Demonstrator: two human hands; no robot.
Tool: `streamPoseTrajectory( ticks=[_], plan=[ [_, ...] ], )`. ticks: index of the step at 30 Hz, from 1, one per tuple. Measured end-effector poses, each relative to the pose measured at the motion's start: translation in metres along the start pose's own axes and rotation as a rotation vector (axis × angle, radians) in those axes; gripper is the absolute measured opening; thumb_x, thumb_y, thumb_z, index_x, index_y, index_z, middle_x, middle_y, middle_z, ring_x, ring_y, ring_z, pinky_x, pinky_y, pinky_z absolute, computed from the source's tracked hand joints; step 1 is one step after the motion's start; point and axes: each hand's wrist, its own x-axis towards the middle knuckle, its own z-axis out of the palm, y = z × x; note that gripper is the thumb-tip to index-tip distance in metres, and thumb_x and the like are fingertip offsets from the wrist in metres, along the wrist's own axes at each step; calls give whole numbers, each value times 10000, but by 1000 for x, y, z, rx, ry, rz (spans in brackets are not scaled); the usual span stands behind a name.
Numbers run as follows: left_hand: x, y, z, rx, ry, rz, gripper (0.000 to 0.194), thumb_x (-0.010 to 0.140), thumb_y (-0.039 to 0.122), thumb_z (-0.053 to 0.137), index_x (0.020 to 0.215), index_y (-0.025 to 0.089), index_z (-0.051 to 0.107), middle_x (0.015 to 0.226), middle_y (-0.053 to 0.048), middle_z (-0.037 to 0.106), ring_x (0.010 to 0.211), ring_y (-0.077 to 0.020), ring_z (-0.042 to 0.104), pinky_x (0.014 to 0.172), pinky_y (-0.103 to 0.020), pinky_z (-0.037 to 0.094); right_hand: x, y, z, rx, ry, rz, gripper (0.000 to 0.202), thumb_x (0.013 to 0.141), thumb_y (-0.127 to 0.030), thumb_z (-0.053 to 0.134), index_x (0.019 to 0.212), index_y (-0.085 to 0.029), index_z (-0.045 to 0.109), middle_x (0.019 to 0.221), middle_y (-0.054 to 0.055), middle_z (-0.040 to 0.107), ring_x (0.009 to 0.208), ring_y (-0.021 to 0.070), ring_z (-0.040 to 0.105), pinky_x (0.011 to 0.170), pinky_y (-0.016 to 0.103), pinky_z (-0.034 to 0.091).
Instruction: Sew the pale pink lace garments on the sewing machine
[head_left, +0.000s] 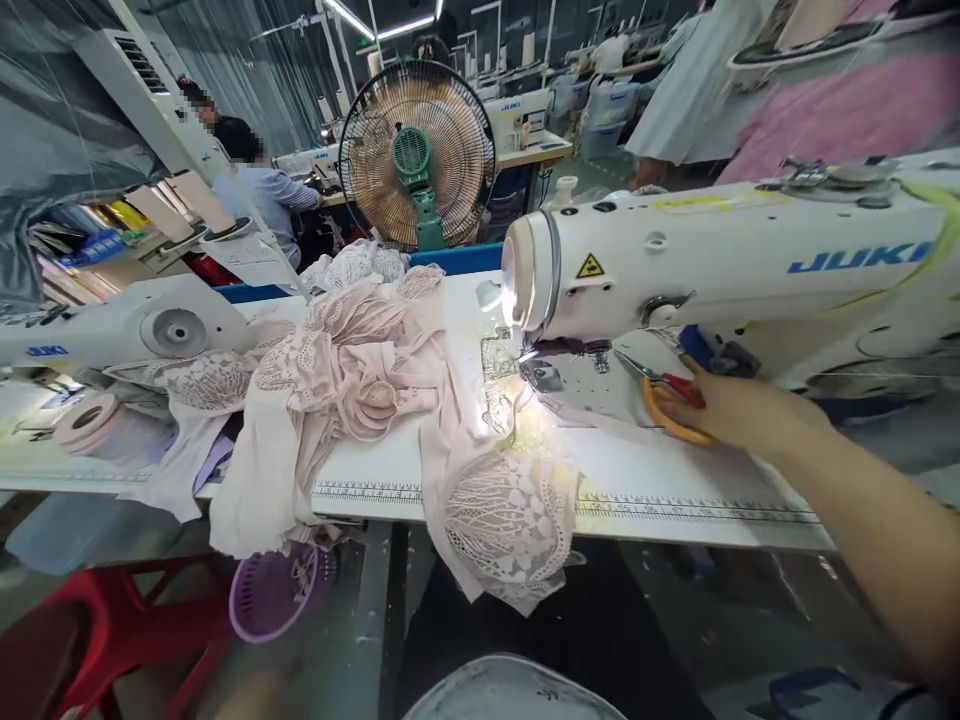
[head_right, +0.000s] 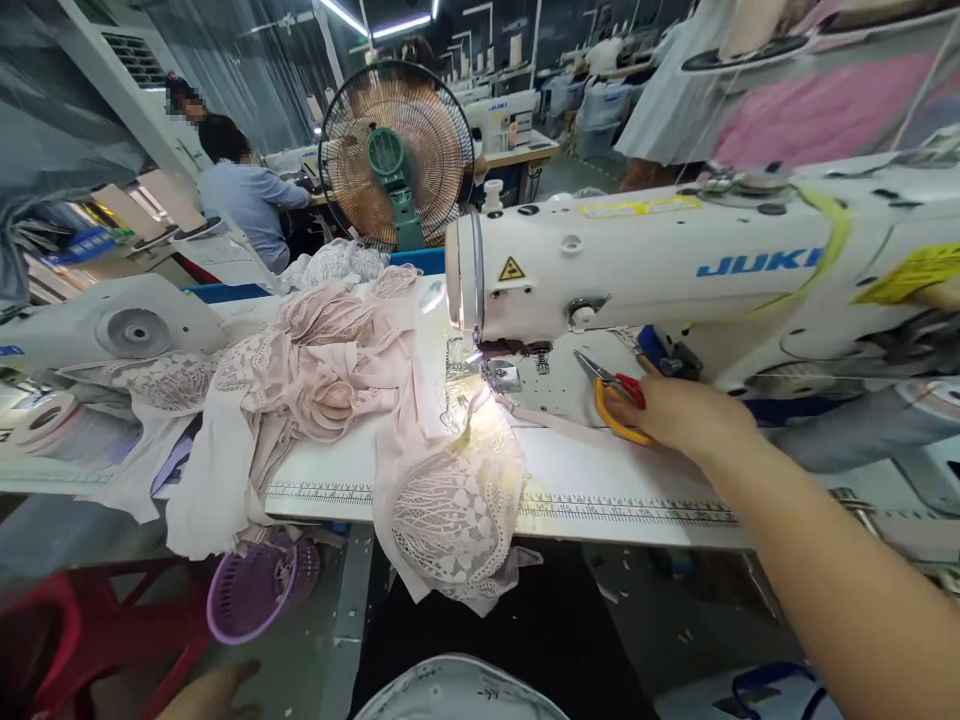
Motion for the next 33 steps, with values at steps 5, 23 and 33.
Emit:
streamPoseTrajectory(
  ticks=[5,23,33],
  plan=[
    [-23,39,-35,37,135,430,244,812,353,462,780,265,687,949,-31,683,856,-215,625,740,-291,462,-10,-48,13,82,185,-215,431,708,-344,670,421,-260,359,424,-6,276,525,189,460,497,311,261],
    [68,161,-28,497,554,1015,469,882,269,436,1334,159,373,1390,-162,408,1308,-369,310,1022,-619,274,-36,-193,68,70,-88,-338,316,895,-262,318,818,-189,615,770,79,635,678,192,552,567,287,353],
    [119,238,-48,-217,567,880,448,846,320,503,1242,158,368,1319,-188,385,774,-152,579,700,-343,515,-58,-174,64,22,-136,-374,289,858,-214,354,959,-169,620,1039,127,626,830,225,595,664,325,446]
  ],
)
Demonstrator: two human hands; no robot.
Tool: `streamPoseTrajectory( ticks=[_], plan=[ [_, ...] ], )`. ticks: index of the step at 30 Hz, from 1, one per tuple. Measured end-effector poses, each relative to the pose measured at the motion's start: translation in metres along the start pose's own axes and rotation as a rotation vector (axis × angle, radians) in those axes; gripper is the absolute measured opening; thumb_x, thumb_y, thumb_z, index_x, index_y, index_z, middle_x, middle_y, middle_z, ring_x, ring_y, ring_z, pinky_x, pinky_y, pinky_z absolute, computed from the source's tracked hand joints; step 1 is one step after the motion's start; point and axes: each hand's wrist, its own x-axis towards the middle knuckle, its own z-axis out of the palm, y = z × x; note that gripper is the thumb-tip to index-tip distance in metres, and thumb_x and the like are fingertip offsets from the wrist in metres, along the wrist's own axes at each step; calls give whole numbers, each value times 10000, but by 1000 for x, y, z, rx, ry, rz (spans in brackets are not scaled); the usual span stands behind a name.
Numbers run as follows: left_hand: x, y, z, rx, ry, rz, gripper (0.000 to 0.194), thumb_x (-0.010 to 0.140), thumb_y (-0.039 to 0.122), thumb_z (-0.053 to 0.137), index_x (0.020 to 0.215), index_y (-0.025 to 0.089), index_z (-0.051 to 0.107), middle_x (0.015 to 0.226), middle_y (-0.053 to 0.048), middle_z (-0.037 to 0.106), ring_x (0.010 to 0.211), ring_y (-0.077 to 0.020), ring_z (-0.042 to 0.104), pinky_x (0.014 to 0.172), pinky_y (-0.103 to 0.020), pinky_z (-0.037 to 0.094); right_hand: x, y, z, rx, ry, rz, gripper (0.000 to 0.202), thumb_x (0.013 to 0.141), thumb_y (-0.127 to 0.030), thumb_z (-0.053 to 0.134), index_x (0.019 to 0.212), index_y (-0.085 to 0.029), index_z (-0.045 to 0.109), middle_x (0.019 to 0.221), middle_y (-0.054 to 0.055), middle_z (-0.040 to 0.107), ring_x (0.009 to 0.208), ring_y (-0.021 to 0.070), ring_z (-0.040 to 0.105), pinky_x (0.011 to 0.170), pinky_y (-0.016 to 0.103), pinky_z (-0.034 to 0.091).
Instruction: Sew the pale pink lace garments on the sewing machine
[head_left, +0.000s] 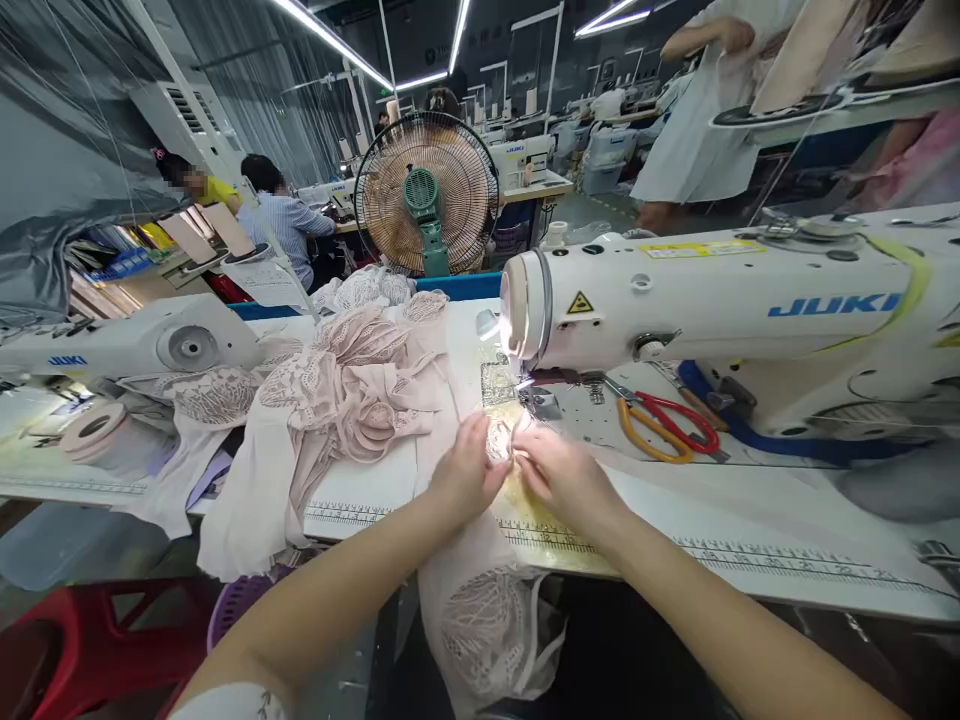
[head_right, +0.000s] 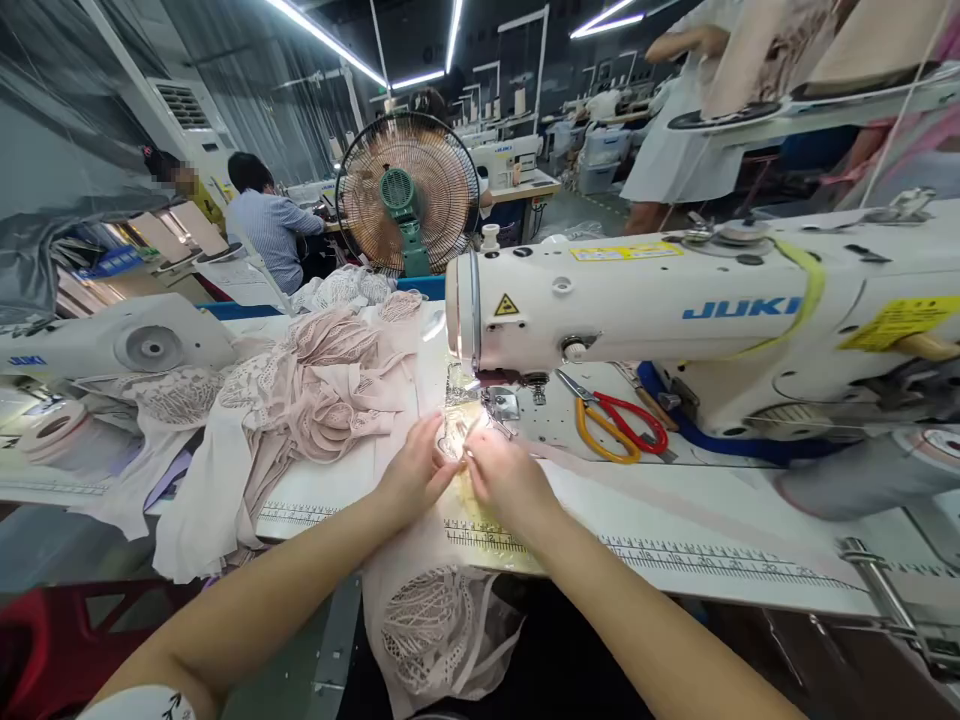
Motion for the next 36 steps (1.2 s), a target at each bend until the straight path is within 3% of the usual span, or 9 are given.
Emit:
streamPoseTrajectory(
  ticks=[3,7,14,17,23,26,30,34,36],
  plan=[
    [31,3,6,229,-90,19,264,785,368,606,948,168,549,1028,-105,562,830,-219,540,696,-352,463,-7,31,-19,-55,-4,71,297,866,-296,360,821,-192,634,860,94,654,793,247,580,647,349,432],
    [67,-12,4,309,-39,-1,177,844,340,530,785,176,560,869,-74,571,853,-232,502,716,-350,414,-8,60,-34,-90,10,149,269,833,-371,434,859,-191,631,917,109,665,895,299,573,714,401,443],
    [124,-44,-3,335,10,34,131,851,200,473,830,176,599,923,-88,566,953,-247,471,823,-373,373,-44,21,-28,137,-65,-56,219,854,-417,457,873,-236,580,894,85,656,836,236,606,668,352,486],
    [140,-52,-6,307,-20,98,143,823,156,483,814,180,624,879,-78,568,933,-239,481,832,-364,374,-45,31,-26,58,34,0,267,864,-413,438,958,-214,590,991,116,652,946,271,589,731,386,485],
    [134,-57,-14,207,-84,214,190,762,177,541,906,192,665,849,-65,576,903,-227,509,819,-332,398,-12,72,-30,-79,-35,194,330,843,-403,445,994,-174,628,1064,126,658,1001,309,578,780,418,467],
    [130,-56,-15,108,-118,274,287,710,289,644,987,219,670,901,-62,583,932,-234,515,852,-334,390,2,71,-27,-118,-110,219,263,847,-358,437,873,-198,644,983,89,669,920,275,595,707,368,462],
    [133,-55,-9,-5,-171,363,180,708,349,676,807,201,702,905,-69,620,938,-226,526,904,-336,353,9,60,-23,-86,-125,236,249,840,-344,427,835,-199,630,903,87,657,868,271,583,669,361,444],
    [136,-58,-5,22,-165,332,84,738,272,643,734,196,677,875,-58,640,923,-213,532,918,-336,340,-26,43,-38,66,22,154,226,804,-385,480,859,-217,621,893,113,633,893,285,558,750,391,433],
    [137,-59,-4,37,-157,313,94,754,271,623,738,191,668,837,-59,637,914,-220,533,915,-355,343,-62,37,-45,325,-226,107,200,816,-402,489,848,-257,622,797,68,630,747,223,571,657,330,445]
  ],
)
